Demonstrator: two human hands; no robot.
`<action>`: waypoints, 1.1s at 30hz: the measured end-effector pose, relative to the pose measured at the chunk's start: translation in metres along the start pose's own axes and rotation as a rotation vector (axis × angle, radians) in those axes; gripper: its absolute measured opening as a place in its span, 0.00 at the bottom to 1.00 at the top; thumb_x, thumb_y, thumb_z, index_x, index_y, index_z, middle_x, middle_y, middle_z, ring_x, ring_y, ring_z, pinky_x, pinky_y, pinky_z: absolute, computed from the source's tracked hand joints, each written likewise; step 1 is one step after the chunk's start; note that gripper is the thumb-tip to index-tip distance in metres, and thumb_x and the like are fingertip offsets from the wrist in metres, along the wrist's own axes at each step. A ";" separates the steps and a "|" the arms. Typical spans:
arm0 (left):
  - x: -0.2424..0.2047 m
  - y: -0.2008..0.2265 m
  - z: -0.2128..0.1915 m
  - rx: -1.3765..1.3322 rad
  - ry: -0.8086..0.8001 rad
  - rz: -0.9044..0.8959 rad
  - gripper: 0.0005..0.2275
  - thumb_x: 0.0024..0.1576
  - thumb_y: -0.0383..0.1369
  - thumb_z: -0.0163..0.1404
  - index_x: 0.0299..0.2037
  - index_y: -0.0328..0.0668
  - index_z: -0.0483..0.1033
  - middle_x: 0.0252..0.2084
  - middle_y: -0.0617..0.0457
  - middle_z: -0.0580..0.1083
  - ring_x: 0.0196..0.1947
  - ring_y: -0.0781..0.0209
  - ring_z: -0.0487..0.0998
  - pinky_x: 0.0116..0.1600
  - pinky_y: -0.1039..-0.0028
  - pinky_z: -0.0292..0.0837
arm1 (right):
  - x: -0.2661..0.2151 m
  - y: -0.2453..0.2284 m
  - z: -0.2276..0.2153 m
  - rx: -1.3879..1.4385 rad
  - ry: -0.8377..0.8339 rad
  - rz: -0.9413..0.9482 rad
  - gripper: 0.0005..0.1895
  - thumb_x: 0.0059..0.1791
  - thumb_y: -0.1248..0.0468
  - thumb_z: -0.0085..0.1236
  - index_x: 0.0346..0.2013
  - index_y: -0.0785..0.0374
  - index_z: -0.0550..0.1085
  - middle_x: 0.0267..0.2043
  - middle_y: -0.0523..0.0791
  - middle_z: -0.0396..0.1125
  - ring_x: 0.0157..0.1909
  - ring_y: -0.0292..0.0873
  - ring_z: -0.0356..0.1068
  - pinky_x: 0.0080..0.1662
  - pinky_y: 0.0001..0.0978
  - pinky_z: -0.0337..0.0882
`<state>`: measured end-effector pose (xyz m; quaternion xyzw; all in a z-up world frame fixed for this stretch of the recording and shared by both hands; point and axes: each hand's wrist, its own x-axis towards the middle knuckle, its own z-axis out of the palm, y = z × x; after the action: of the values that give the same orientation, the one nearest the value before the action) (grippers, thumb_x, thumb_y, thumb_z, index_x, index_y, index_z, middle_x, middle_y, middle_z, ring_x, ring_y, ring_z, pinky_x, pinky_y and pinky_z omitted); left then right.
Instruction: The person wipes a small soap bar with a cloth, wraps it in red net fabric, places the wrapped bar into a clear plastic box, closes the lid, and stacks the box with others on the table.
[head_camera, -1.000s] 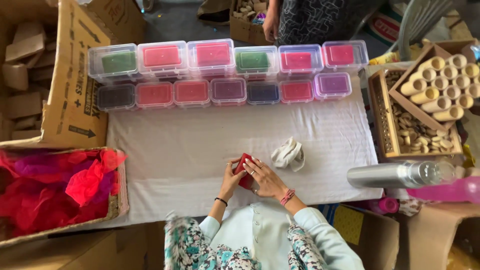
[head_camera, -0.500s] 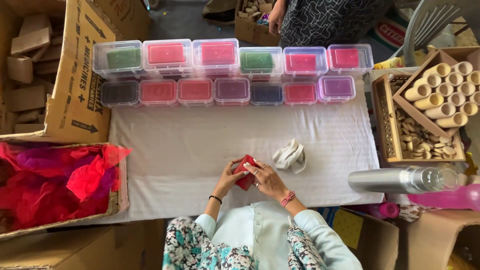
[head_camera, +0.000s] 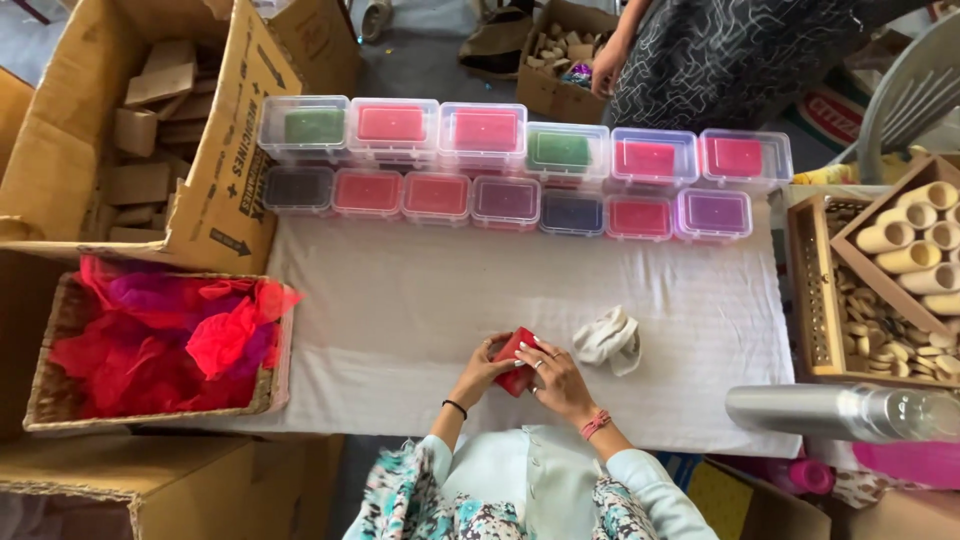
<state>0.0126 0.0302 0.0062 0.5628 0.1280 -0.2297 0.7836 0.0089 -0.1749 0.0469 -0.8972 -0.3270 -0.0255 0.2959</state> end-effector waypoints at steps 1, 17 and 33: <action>-0.001 0.001 -0.001 -0.001 0.004 0.003 0.31 0.51 0.29 0.61 0.66 0.38 0.63 0.59 0.45 0.72 0.54 0.55 0.79 0.52 0.68 0.81 | 0.001 -0.002 -0.002 0.001 -0.001 -0.005 0.38 0.34 0.71 0.68 0.59 0.57 0.72 0.62 0.45 0.68 0.66 0.51 0.62 0.64 0.47 0.61; -0.005 0.047 -0.018 -0.191 -0.172 -0.268 0.47 0.48 0.73 0.25 0.72 0.50 0.54 0.61 0.41 0.71 0.50 0.50 0.81 0.49 0.62 0.80 | 0.014 -0.009 -0.020 0.311 0.114 0.128 0.26 0.39 0.71 0.60 0.53 0.64 0.77 0.53 0.49 0.75 0.54 0.48 0.75 0.55 0.36 0.74; 0.010 -0.033 0.019 0.752 0.306 0.736 0.31 0.44 0.27 0.67 0.60 0.39 0.69 0.49 0.48 0.71 0.44 0.51 0.76 0.45 0.65 0.76 | 0.049 0.055 0.012 0.381 0.256 1.031 0.22 0.44 0.54 0.70 0.43 0.69 0.81 0.34 0.49 0.78 0.34 0.41 0.75 0.40 0.32 0.72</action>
<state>0.0034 0.0011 -0.0195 0.8386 -0.0557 0.1142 0.5296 0.0788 -0.1739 0.0208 -0.8613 0.1932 0.0730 0.4642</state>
